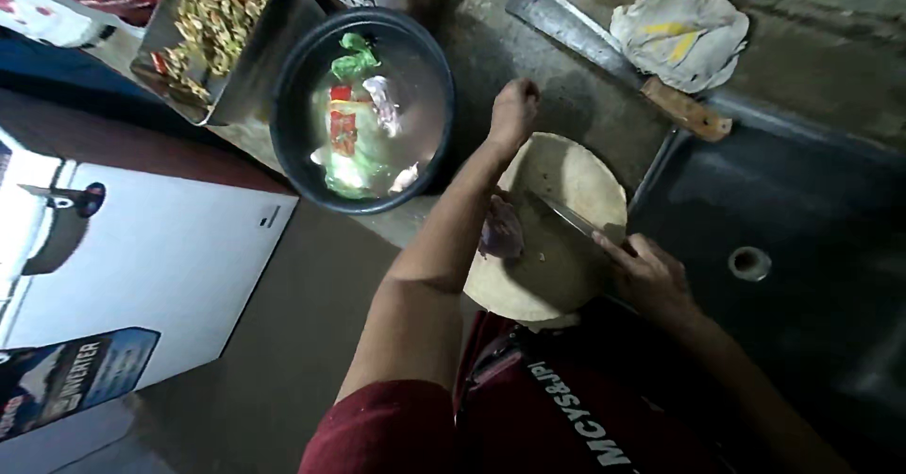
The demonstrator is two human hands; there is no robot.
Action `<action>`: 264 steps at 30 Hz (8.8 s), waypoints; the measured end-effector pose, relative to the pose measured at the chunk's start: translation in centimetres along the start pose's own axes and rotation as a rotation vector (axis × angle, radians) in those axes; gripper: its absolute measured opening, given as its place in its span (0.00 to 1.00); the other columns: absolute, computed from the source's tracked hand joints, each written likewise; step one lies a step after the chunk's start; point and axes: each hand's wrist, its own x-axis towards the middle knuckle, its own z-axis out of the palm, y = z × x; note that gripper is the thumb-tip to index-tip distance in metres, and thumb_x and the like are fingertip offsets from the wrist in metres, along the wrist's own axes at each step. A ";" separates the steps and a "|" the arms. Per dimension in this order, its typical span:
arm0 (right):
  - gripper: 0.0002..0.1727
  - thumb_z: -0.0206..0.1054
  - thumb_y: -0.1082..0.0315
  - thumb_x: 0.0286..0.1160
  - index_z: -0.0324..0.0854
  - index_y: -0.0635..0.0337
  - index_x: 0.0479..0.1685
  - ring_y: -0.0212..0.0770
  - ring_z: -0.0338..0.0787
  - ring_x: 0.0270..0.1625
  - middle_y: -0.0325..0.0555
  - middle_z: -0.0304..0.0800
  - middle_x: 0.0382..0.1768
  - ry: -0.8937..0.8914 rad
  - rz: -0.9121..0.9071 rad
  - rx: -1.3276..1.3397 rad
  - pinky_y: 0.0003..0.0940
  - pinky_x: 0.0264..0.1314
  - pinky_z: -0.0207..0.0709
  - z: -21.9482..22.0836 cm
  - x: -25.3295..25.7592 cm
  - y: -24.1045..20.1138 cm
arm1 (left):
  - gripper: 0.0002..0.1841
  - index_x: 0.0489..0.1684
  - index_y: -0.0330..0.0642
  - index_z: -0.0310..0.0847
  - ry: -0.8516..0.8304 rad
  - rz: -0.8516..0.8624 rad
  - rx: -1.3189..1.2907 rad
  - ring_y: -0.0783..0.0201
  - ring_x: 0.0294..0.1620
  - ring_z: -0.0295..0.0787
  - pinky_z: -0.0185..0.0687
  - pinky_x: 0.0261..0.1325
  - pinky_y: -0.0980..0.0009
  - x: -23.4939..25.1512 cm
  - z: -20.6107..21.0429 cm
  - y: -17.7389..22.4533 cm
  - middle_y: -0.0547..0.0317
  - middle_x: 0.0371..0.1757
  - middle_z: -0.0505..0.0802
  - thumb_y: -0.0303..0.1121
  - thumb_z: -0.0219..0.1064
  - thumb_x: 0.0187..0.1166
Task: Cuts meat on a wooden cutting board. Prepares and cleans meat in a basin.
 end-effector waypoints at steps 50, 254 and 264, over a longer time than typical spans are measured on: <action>0.28 0.71 0.63 0.77 0.76 0.64 0.76 0.42 0.89 0.50 0.58 0.89 0.57 -0.151 0.561 0.569 0.43 0.56 0.83 -0.4 -11.4 0.0 | 0.21 0.65 0.30 0.74 -0.031 -0.364 -0.580 0.61 0.32 0.87 0.88 0.41 0.61 -21.5 -0.4 -7.6 0.46 0.40 0.89 0.40 0.66 0.85; 0.37 0.51 0.59 0.95 0.37 0.30 0.98 0.60 0.90 0.63 0.60 0.87 0.68 -0.279 0.516 0.368 0.59 0.69 0.79 4.9 -10.1 -13.1 | 0.28 0.65 0.37 0.84 -0.089 -0.068 0.183 0.35 0.72 0.79 0.73 0.73 0.36 -18.6 2.0 -7.1 0.32 0.65 0.86 0.49 0.75 0.74; 0.32 0.52 0.63 0.91 0.55 0.53 0.95 0.60 0.93 0.58 0.62 0.90 0.63 -0.090 0.346 0.281 0.58 0.64 0.84 4.9 -20.7 -11.1 | 0.32 0.78 0.35 0.65 -0.135 -0.137 -0.348 0.51 0.52 0.90 0.86 0.59 0.51 -21.2 -0.7 -8.1 0.37 0.56 0.89 0.28 0.75 0.75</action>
